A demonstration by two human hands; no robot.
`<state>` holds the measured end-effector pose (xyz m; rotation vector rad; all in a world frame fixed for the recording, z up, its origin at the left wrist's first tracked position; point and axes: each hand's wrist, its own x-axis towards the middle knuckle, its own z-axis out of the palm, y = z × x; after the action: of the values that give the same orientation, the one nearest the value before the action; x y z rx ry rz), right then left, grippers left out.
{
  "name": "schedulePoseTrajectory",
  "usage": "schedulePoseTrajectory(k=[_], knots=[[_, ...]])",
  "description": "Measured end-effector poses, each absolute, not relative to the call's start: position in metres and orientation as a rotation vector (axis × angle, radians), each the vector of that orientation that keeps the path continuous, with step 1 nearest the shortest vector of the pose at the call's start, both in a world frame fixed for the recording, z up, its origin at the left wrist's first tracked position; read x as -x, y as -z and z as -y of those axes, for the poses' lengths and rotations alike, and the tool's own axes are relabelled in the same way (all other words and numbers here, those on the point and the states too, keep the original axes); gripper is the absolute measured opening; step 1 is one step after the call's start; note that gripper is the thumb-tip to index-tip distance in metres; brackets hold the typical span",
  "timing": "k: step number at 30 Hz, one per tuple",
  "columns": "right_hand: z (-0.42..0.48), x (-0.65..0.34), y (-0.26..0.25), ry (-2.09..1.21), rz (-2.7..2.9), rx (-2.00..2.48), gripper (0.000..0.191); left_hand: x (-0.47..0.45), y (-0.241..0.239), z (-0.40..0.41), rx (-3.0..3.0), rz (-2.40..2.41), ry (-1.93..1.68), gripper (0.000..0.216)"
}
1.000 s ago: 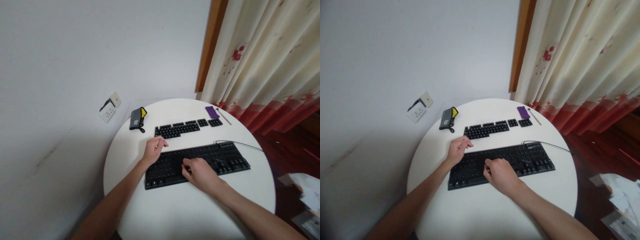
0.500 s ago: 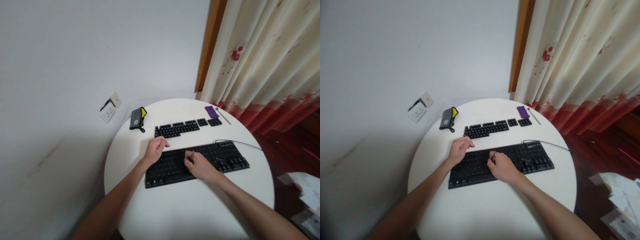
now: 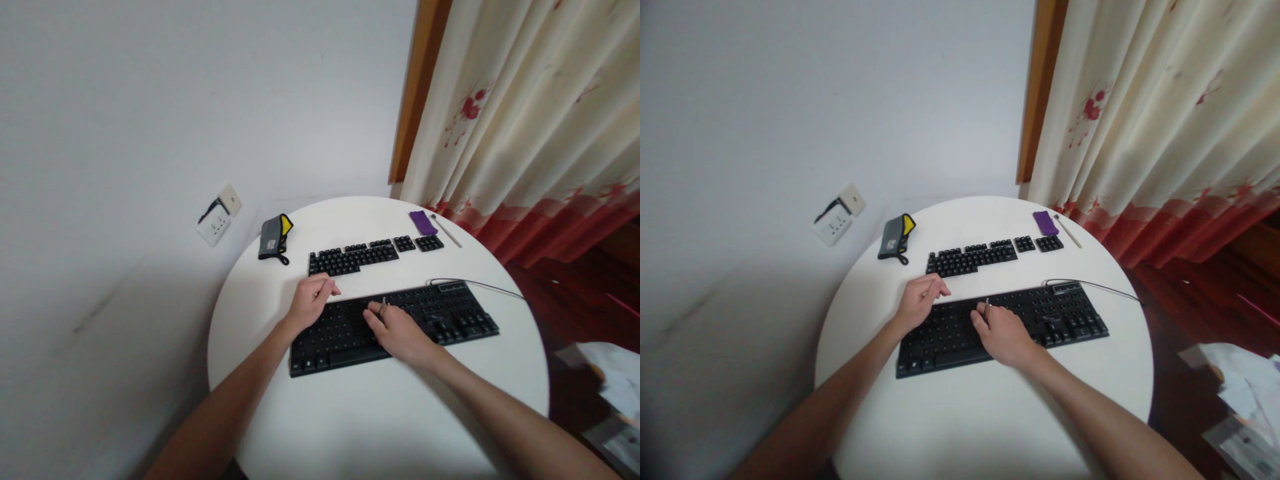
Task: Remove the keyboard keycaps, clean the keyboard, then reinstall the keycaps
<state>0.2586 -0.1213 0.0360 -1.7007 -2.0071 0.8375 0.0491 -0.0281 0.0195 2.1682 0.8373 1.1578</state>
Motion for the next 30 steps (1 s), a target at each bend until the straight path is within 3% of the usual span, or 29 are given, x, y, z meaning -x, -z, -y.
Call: schedulePoseTrajectory(k=[8,15,23,30], knots=[[0.12,-0.26,-0.03,-0.904,1.906,1.646,0.03,-0.049,-0.018,0.028,-2.168,-0.843,-1.149,0.043],[0.11,-0.268,-0.014,-1.364,1.508,1.493,0.04,-0.051,-0.021,0.029,-2.172,-0.845,-1.141,0.043],[0.112,-0.268,-0.035,-1.057,1.384,1.273,0.034,-0.055,-0.027,0.035,-2.274,-0.69,-1.021,0.021],[0.115,-0.264,-0.036,-0.953,1.43,1.211,0.022,-0.064,-0.026,0.042,-2.45,-0.591,-0.997,0.031]])
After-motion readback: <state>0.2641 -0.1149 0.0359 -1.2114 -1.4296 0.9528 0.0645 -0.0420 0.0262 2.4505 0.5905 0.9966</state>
